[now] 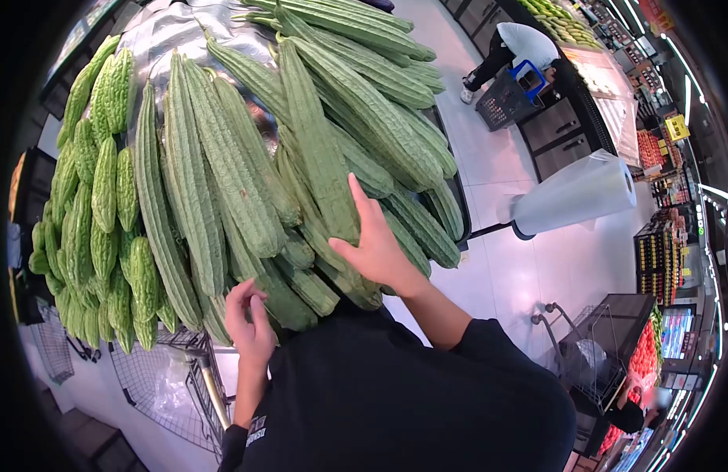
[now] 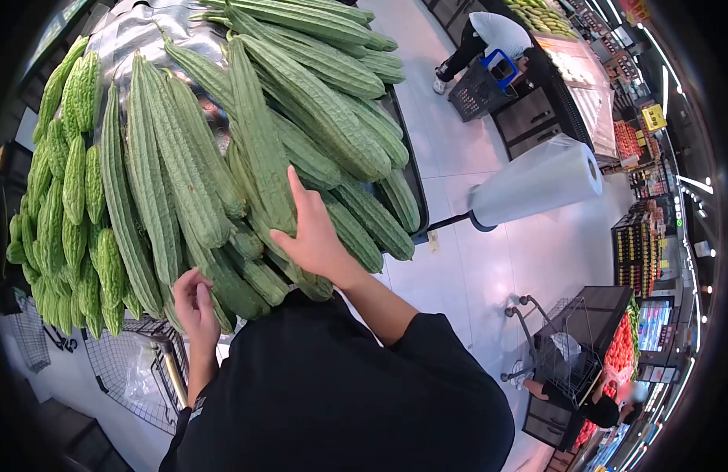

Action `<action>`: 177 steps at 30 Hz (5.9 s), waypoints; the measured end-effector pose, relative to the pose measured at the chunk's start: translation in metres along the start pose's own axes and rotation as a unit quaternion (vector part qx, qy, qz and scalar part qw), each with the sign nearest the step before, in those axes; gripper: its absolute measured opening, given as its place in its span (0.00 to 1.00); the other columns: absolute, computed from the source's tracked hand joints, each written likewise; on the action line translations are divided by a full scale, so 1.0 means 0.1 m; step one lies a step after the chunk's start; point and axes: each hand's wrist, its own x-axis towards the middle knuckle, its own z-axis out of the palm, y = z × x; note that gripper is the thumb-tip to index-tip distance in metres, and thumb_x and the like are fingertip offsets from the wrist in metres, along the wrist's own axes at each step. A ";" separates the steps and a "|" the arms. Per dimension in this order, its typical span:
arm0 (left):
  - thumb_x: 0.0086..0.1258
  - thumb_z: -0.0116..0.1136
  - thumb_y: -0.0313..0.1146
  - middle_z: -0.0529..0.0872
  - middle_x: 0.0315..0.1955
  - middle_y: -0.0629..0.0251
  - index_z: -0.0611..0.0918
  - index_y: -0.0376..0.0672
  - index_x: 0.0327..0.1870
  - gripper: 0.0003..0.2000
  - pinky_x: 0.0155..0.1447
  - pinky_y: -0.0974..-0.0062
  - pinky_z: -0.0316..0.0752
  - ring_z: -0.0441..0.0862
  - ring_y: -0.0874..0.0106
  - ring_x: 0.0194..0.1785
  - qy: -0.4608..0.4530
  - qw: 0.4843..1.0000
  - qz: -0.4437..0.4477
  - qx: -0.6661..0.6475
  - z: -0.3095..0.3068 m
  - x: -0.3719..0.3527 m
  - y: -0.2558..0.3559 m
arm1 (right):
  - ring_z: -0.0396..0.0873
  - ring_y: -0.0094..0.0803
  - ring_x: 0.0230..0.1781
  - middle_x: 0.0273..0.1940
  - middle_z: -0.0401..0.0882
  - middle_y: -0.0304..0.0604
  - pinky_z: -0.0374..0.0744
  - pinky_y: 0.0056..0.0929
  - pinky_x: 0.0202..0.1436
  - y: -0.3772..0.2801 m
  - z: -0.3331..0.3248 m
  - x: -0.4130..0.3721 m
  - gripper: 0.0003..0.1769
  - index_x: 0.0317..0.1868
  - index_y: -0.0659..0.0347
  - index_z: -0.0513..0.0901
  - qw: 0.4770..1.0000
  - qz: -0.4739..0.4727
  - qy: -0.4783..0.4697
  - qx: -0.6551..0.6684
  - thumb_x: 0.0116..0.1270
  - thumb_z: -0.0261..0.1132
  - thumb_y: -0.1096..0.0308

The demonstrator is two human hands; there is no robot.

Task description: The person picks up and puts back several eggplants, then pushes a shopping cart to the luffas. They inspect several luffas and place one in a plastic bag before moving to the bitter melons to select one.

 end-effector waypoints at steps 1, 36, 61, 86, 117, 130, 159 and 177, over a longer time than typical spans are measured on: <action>0.77 0.51 0.18 0.82 0.41 0.60 0.79 0.33 0.60 0.14 0.49 0.74 0.77 0.81 0.72 0.42 -0.018 1.000 -0.002 -0.001 0.10 0.04 0.04 | 0.66 0.52 0.70 0.69 0.65 0.59 0.64 0.45 0.76 0.04 -0.12 0.02 0.61 0.86 0.59 0.44 0.996 0.005 -0.032 0.086 0.61 0.75 0.69; 0.80 0.51 0.21 0.83 0.41 0.60 0.74 0.36 0.64 0.15 0.41 0.81 0.76 0.78 0.78 0.36 0.090 0.992 0.075 0.052 0.36 0.39 0.18 | 0.82 0.40 0.45 0.56 0.73 0.58 0.88 0.34 0.41 0.47 -0.62 -0.21 0.56 0.71 0.75 0.64 0.800 0.054 -0.129 0.584 0.51 0.81 0.48; 0.60 0.79 0.32 0.54 0.81 0.42 0.60 0.40 0.81 0.49 0.81 0.52 0.59 0.57 0.45 0.82 0.066 0.943 0.092 0.312 0.76 0.81 0.27 | 0.73 0.51 0.73 0.75 0.68 0.64 0.70 0.40 0.76 0.06 -0.34 0.52 0.61 0.86 0.58 0.45 0.980 -0.122 -0.025 0.155 0.57 0.74 0.70; 0.66 0.68 0.26 0.71 0.71 0.45 0.62 0.35 0.78 0.39 0.77 0.63 0.65 0.71 0.57 0.73 0.073 0.991 -0.002 0.116 0.69 1.06 0.37 | 0.72 0.58 0.60 0.58 0.72 0.65 0.75 0.49 0.67 0.09 0.26 0.68 0.53 0.82 0.65 0.56 0.987 -0.144 -0.005 -0.069 0.63 0.75 0.56; 0.68 0.71 0.37 0.57 0.81 0.40 0.59 0.34 0.81 0.44 0.82 0.53 0.56 0.57 0.45 0.83 -0.136 0.973 0.167 0.077 1.22 0.47 0.76 | 0.68 0.39 0.75 0.75 0.67 0.55 0.66 0.39 0.79 0.16 -0.45 0.71 0.56 0.82 0.69 0.54 0.931 -0.119 0.008 0.346 0.59 0.78 0.70; 0.63 0.74 0.33 0.59 0.80 0.44 0.66 0.38 0.78 0.41 0.82 0.53 0.60 0.57 0.45 0.82 -0.154 0.944 0.171 0.236 1.32 0.35 0.49 | 0.69 0.56 0.75 0.73 0.70 0.64 0.68 0.45 0.78 0.29 -0.52 1.19 0.55 0.82 0.61 0.59 0.999 -0.036 0.013 -0.017 0.57 0.79 0.61; 0.67 0.72 0.34 0.75 0.70 0.45 0.62 0.44 0.81 0.42 0.73 0.58 0.71 0.74 0.49 0.72 0.097 0.915 0.029 0.392 -0.16 0.80 0.04 | 0.71 0.54 0.64 0.59 0.72 0.54 0.70 0.50 0.70 -0.04 -0.27 0.65 0.28 0.64 0.59 0.80 0.960 -0.211 0.174 -0.064 0.62 0.69 0.74; 0.74 0.63 0.24 0.74 0.71 0.46 0.63 0.23 0.77 0.33 0.74 0.70 0.70 0.75 0.65 0.71 0.059 0.985 -0.037 -0.155 -0.59 0.81 0.11 | 0.78 0.26 0.47 0.52 0.77 0.45 0.80 0.30 0.54 -0.75 1.57 0.32 0.38 0.79 0.61 0.59 0.937 0.051 -0.096 0.333 0.76 0.68 0.63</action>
